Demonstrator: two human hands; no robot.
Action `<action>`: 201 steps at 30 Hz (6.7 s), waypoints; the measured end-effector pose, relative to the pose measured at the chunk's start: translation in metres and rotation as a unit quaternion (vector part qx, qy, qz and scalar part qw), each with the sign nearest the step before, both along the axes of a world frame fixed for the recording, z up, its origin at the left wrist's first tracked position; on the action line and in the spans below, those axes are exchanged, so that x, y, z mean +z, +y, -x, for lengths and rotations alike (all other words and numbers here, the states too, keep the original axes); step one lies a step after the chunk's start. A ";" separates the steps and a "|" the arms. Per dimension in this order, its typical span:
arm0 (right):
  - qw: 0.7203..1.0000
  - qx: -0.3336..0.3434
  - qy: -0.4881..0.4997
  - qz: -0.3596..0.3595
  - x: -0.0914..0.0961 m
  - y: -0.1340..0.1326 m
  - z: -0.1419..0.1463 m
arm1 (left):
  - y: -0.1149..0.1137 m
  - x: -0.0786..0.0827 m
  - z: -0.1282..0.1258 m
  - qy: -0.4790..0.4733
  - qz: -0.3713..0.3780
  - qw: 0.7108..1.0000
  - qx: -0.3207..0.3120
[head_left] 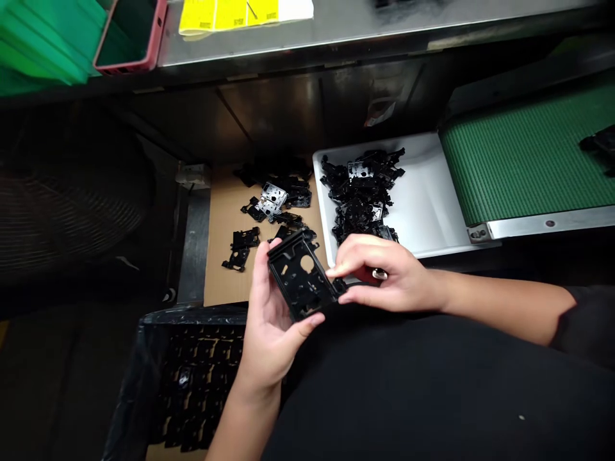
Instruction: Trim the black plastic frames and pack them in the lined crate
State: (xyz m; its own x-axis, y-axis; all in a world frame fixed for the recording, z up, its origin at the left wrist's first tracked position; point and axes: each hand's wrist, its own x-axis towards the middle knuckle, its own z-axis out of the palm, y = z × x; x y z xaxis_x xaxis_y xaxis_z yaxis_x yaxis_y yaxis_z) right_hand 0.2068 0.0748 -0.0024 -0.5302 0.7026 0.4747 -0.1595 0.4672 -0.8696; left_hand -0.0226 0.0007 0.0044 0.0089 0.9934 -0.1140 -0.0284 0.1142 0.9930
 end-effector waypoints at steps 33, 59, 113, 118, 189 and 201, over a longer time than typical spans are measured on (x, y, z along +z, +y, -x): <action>0.981 0.033 0.085 0.172 0.007 0.005 -0.028 | -0.022 0.039 -0.047 0.028 0.048 0.993 0.109; 0.930 0.033 0.086 0.356 0.006 -0.007 -0.020 | -0.025 0.021 -0.063 -0.195 0.167 0.960 0.109; 0.974 0.096 0.108 0.175 0.003 -0.004 -0.006 | -0.046 0.025 -0.015 0.146 -0.149 0.973 0.094; 0.974 0.108 0.100 0.172 0.007 -0.007 0.003 | -0.058 0.029 -0.012 0.159 -0.130 0.970 0.127; 0.983 0.006 0.091 0.162 0.011 -0.061 0.065 | -0.070 0.031 0.063 0.135 -0.132 0.980 0.068; 0.979 0.026 0.122 0.162 0.004 -0.043 0.044 | -0.055 0.036 0.038 0.117 -0.120 0.983 0.074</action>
